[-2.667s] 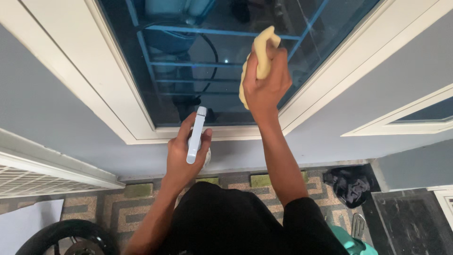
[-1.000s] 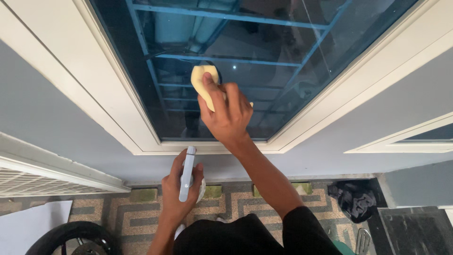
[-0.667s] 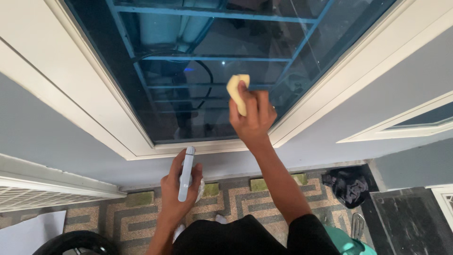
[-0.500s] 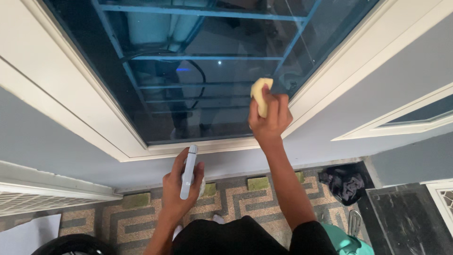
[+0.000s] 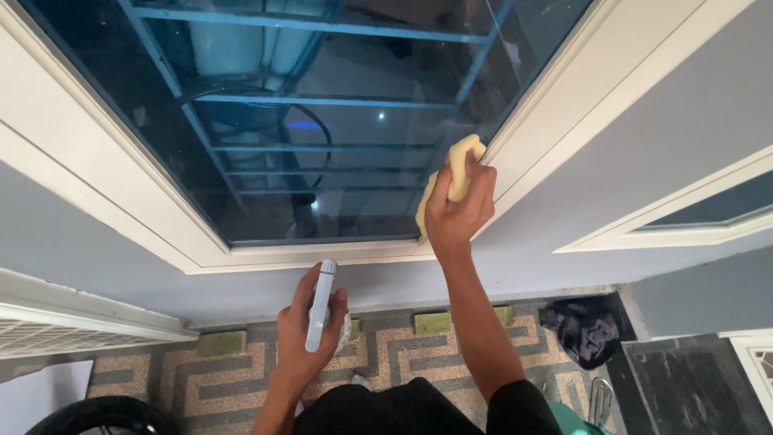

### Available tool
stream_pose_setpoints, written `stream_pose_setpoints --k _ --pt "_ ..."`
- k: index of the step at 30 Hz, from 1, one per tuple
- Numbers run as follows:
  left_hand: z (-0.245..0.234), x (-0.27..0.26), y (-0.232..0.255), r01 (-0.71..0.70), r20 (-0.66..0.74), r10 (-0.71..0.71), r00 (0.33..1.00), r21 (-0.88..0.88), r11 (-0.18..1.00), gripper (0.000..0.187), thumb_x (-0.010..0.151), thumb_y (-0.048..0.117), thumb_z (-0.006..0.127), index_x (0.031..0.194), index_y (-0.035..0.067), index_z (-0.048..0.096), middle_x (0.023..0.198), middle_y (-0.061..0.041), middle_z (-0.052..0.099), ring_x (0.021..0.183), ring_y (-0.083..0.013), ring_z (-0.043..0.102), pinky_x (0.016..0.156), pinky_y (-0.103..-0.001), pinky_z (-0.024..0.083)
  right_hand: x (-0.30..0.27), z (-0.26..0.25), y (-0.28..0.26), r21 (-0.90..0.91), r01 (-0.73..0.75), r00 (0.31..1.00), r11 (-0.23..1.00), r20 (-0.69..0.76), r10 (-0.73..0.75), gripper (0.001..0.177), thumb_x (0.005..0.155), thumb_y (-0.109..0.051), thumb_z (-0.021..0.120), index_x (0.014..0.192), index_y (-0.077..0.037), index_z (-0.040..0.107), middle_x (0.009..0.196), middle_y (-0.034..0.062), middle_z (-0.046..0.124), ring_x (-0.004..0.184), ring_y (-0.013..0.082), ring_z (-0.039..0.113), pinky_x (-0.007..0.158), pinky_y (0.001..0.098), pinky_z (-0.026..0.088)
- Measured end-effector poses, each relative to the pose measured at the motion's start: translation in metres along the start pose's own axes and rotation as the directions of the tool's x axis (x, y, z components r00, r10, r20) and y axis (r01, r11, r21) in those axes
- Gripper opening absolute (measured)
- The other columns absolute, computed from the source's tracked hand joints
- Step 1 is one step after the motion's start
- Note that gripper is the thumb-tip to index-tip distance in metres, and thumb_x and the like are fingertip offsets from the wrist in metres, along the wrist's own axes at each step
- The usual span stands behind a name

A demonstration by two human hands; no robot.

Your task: The person wipes the glass pane and the white frame of a window using a yellow cloth and a spray bottle.

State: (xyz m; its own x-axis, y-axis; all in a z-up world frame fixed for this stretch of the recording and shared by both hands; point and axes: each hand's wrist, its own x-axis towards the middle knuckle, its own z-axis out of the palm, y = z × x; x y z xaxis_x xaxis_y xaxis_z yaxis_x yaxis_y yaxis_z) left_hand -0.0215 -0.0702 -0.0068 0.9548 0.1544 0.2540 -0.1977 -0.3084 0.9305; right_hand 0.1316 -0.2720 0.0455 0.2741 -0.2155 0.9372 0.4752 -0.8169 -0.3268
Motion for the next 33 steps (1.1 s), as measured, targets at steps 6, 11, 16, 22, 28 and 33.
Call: stream_pose_setpoints --k 6,11,16,22,28,33 --pt "-0.003 -0.009 -0.009 -0.106 -0.102 0.109 0.989 0.042 0.994 0.046 0.095 0.016 0.069 0.137 0.004 0.054 0.070 -0.004 0.075 0.062 -0.0093 0.075 0.052 -0.026 0.059 -0.022 0.032 -0.037 0.168 0.121 0.988 0.978 0.078 -0.136 0.032 0.095 -0.001 0.074 0.125 0.002 0.062 0.104 0.0138 0.063 0.087 0.0255 0.073 0.070 0.0347 0.061" --pt "-0.022 -0.012 -0.009 0.010 -0.085 -0.008 0.996 0.026 1.000 0.045 0.092 0.012 0.069 0.135 0.006 0.058 0.068 -0.007 0.074 0.056 -0.0131 0.071 0.050 -0.029 0.054 -0.062 0.066 -0.077 0.171 0.229 0.946 0.958 0.192 -0.260 0.038 0.084 -0.005 0.082 0.119 0.000 0.067 0.094 0.0096 0.063 0.077 0.0209 0.069 0.061 0.0313 0.056" --pt "-0.051 -0.003 -0.015 0.024 -0.067 -0.022 0.998 0.021 0.999 0.044 0.091 0.012 0.069 0.133 0.005 0.057 0.071 -0.007 0.075 0.059 -0.0125 0.074 0.051 -0.028 0.056 -0.096 0.085 -0.102 0.188 0.294 0.908 0.937 0.250 -0.335 0.047 0.083 -0.010 0.085 0.124 0.000 0.066 0.096 0.0081 0.062 0.079 0.0210 0.067 0.064 0.0303 0.056" --pt "-0.078 0.009 -0.026 -0.082 -0.044 0.084 0.995 0.043 0.996 0.043 0.092 0.013 0.072 0.132 0.004 0.058 0.075 -0.008 0.076 0.064 -0.0134 0.075 0.055 -0.029 0.058 -0.109 0.088 -0.090 0.093 0.331 0.914 0.939 0.218 -0.343 0.047 0.085 -0.009 0.086 0.126 -0.006 0.065 0.091 0.0046 0.057 0.075 0.0190 0.064 0.058 0.0291 0.052" --pt "-0.086 0.020 -0.039 -0.086 0.036 0.084 0.996 0.066 0.994 0.048 0.092 0.016 0.072 0.135 0.005 0.056 0.070 -0.006 0.074 0.058 -0.0129 0.074 0.052 -0.029 0.057 -0.126 0.064 -0.043 -0.074 0.243 0.943 0.967 0.253 -0.218 0.040 0.087 -0.008 0.082 0.123 -0.006 0.064 0.089 0.0063 0.054 0.069 0.0201 0.061 0.054 0.0322 0.046" --pt "-0.072 0.017 -0.035 0.008 0.067 -0.014 0.998 0.084 0.996 0.047 0.093 0.018 0.071 0.136 0.007 0.057 0.067 -0.006 0.073 0.055 -0.0129 0.073 0.049 -0.029 0.056 -0.122 0.028 0.010 -0.192 0.203 0.960 0.960 0.232 -0.156 0.041 0.086 -0.007 0.080 0.123 -0.005 0.063 0.098 0.0089 0.059 0.072 0.0220 0.063 0.057 0.0344 0.049"
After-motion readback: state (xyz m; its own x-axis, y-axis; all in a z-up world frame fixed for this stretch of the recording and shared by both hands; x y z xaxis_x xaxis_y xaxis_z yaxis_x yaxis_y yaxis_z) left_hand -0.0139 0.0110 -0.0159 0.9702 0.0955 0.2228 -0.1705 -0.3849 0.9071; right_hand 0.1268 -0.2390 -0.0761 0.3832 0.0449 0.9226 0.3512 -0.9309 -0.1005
